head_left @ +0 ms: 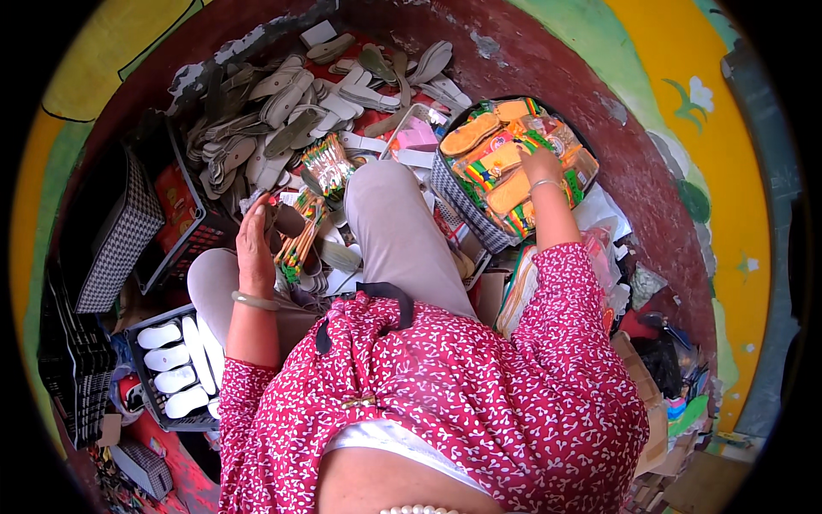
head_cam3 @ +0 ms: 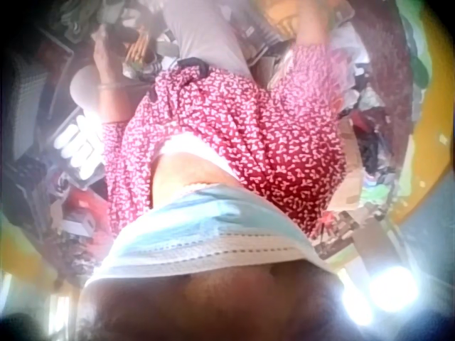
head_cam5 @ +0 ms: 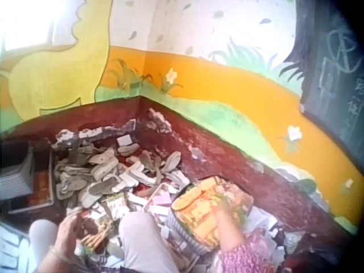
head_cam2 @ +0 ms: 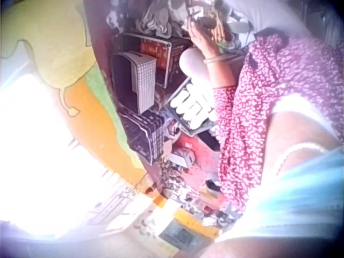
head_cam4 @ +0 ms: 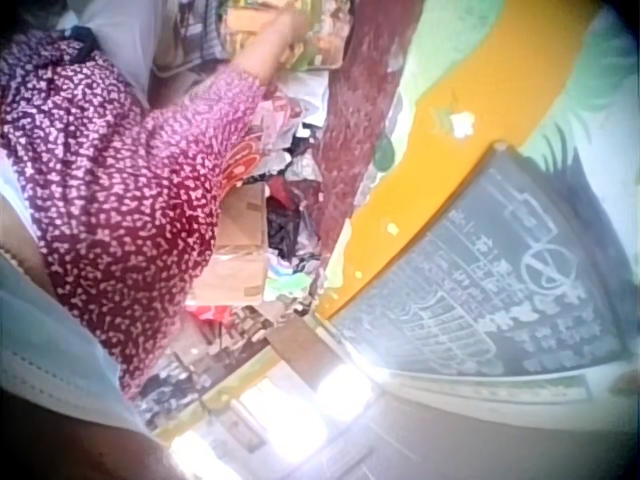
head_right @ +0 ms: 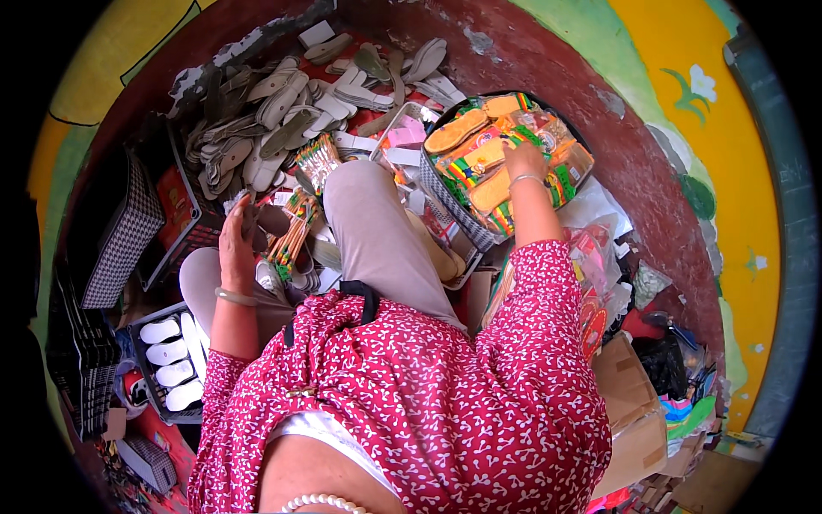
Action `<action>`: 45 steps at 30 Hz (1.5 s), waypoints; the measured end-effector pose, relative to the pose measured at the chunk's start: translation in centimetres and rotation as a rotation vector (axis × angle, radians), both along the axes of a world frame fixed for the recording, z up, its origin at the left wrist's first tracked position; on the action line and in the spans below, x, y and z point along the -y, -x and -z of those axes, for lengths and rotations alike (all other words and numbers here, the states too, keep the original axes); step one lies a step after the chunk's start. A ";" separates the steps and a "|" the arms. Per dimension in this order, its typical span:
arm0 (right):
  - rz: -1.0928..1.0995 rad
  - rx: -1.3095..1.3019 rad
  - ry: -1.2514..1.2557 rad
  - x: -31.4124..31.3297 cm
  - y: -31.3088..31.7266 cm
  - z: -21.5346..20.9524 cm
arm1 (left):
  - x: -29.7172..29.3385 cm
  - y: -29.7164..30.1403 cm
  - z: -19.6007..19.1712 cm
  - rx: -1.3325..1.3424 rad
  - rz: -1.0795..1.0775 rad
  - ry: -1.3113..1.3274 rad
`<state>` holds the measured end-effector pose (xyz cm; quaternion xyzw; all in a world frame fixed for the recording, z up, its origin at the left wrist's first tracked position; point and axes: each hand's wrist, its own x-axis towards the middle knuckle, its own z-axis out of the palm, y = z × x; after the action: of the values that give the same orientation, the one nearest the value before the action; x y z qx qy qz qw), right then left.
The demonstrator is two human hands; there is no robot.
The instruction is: The person holds an orange shoe sole and uses a grey cloth to wipe different sides and parts of it by hand, then puts it into a basket and repeats with other soles.
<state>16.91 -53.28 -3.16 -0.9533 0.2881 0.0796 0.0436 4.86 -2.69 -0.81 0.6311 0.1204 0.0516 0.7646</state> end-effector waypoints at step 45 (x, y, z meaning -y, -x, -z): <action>0.781 0.473 -1.101 3.9 5.8 8.2 | -0.1 0.8 0.2 0.057 0.119 -0.067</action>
<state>11.12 -57.16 -11.35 -0.6117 0.5094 -0.0168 0.6051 4.08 -2.56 -1.03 0.6605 0.0592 0.0281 0.7479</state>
